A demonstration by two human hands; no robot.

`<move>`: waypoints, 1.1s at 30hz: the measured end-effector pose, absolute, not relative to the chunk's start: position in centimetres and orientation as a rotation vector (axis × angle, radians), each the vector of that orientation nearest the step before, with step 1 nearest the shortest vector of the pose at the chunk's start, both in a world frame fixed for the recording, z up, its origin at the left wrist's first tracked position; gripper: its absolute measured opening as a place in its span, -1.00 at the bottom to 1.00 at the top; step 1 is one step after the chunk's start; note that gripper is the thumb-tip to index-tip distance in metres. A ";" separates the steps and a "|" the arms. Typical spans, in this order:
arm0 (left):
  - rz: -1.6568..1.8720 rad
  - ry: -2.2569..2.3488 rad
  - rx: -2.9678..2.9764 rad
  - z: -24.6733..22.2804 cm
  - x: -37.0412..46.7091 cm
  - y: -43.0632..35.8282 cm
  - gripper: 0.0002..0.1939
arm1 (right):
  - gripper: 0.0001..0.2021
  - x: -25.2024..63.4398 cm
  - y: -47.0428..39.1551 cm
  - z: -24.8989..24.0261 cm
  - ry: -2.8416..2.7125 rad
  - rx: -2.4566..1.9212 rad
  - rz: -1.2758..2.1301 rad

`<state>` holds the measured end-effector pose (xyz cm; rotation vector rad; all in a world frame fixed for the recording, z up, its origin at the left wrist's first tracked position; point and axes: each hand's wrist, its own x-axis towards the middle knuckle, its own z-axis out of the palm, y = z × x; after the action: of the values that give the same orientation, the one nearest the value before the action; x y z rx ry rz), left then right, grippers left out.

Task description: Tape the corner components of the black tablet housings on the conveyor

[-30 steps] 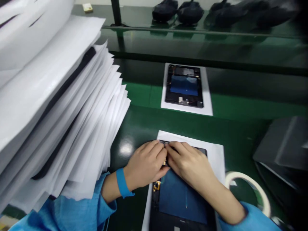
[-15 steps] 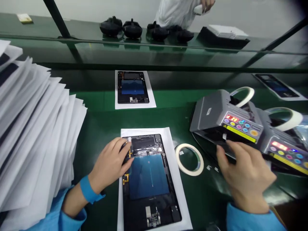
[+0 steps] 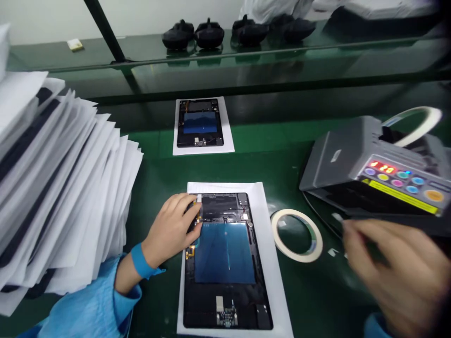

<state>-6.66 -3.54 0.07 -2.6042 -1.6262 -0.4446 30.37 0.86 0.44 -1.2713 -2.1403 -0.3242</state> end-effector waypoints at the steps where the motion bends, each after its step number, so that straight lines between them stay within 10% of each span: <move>1: -0.418 -1.607 -2.610 0.5 -6.0 -3.5 -0.75 | -0.90 29.3 0.7 0.6 -2.243 -1.166 -0.261; 33: -0.303 -1.597 -2.848 -1.2 1.7 0.3 -0.77 | -0.70 23.1 3.0 -3.2 -2.605 -0.784 0.032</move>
<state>1.67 0.29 -1.22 -2.8475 -1.5972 -0.3033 23.11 3.02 -3.21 -0.7843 -2.6050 0.0323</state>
